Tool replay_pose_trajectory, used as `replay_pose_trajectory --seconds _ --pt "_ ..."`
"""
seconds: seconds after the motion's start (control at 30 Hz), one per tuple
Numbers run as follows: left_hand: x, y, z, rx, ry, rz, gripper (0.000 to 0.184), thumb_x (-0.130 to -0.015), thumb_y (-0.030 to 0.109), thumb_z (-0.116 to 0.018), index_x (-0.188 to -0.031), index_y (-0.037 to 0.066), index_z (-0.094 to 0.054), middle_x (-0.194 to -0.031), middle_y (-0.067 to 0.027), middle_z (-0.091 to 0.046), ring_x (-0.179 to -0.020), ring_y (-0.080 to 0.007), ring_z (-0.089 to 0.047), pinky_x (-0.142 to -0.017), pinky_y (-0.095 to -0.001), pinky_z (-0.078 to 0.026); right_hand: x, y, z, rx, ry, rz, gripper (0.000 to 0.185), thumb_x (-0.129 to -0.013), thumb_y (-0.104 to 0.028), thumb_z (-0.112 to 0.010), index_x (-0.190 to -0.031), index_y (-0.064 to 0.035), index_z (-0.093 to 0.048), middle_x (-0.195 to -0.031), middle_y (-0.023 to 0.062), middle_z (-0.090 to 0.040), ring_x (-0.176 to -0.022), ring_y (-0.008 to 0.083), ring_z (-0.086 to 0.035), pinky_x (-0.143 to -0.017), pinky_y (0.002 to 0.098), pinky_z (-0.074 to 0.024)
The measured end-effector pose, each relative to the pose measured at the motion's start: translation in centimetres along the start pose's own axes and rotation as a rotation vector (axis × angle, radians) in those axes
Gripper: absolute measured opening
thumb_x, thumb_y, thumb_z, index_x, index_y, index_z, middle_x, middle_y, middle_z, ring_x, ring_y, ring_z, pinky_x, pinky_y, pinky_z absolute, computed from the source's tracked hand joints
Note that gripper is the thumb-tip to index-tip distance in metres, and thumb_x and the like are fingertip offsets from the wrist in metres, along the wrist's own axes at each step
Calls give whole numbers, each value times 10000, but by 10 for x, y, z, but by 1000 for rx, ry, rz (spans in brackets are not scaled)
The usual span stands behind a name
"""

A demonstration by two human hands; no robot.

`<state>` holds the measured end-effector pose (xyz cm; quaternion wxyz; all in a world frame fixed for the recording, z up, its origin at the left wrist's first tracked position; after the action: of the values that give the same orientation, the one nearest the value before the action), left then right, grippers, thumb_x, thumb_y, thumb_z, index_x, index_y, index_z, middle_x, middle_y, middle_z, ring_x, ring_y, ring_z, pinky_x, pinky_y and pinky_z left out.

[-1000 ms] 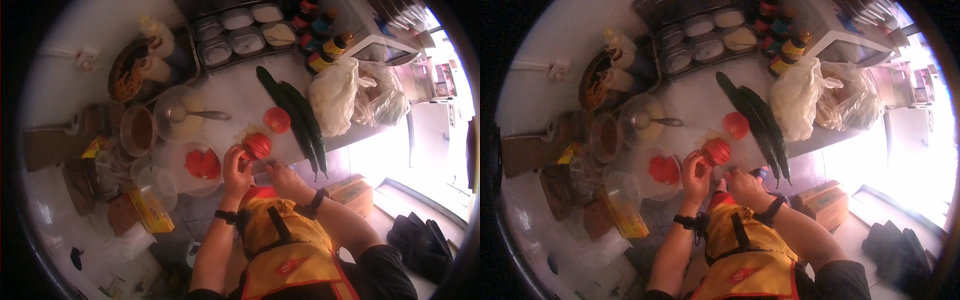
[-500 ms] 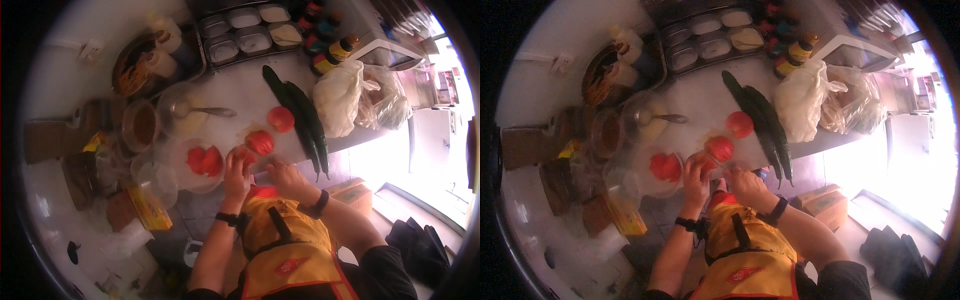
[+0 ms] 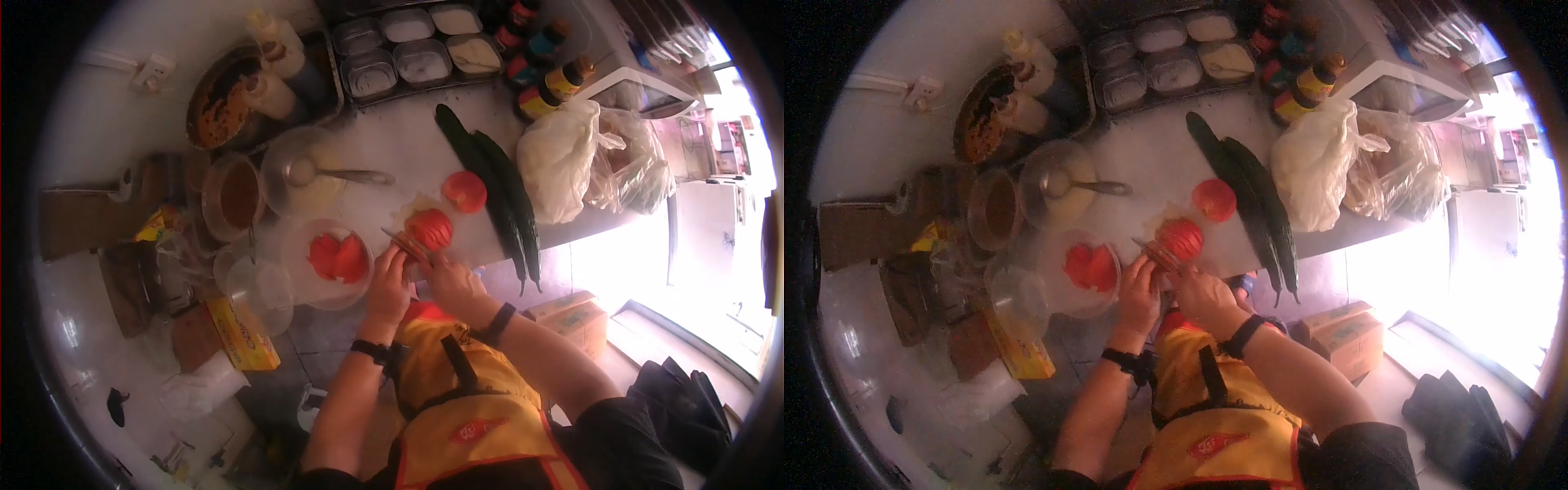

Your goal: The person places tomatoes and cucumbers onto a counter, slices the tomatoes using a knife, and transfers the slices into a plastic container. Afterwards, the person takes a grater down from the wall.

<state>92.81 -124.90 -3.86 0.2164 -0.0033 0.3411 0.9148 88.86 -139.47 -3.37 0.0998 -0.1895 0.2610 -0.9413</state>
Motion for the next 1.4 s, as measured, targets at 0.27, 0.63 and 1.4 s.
replay_pose_trajectory --seconds 0.27,0.63,1.4 --pt "5 -4 0 50 28 -25 262 -899 9 -649 -1159 -9 -621 -1233 -154 -589 -1117 -338 -589 -941 -403 -507 33 17 5 -24 193 -50 225 -970 -147 -518 -1107 19 -580 -949 239 -612 -743 393 -656 -619 486 -532" --pt "7 -11 -4 -8 6 -69 241 -906 20 -650 -1144 -4 -621 -1231 -146 -576 -1114 -339 -586 -935 -398 -509 11 5 19 -131 -123 -30 258 -867 -47 -522 -1115 -12 -580 -1039 235 -615 -813 443 -640 -672 510 -531" --pt "3 12 -9 77 19 15 409 -885 -52 -585 -1287 21 -560 -1401 -180 -517 -1255 -383 -534 -1036 -439 -479 55 34 33 -246 -14 -243 265 -1008 -263 -491 -1116 -33 -569 -935 231 -602 -783 446 -659 -678 541 -530"
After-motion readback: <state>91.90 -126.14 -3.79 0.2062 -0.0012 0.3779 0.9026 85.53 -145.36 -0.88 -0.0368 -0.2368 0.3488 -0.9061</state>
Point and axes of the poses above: each hand's wrist, its own x-axis away from the middle knuckle, its own z-axis out of the back of the hand, y = z × x, the point moved 4 cm from there along -x, towards the middle knuckle
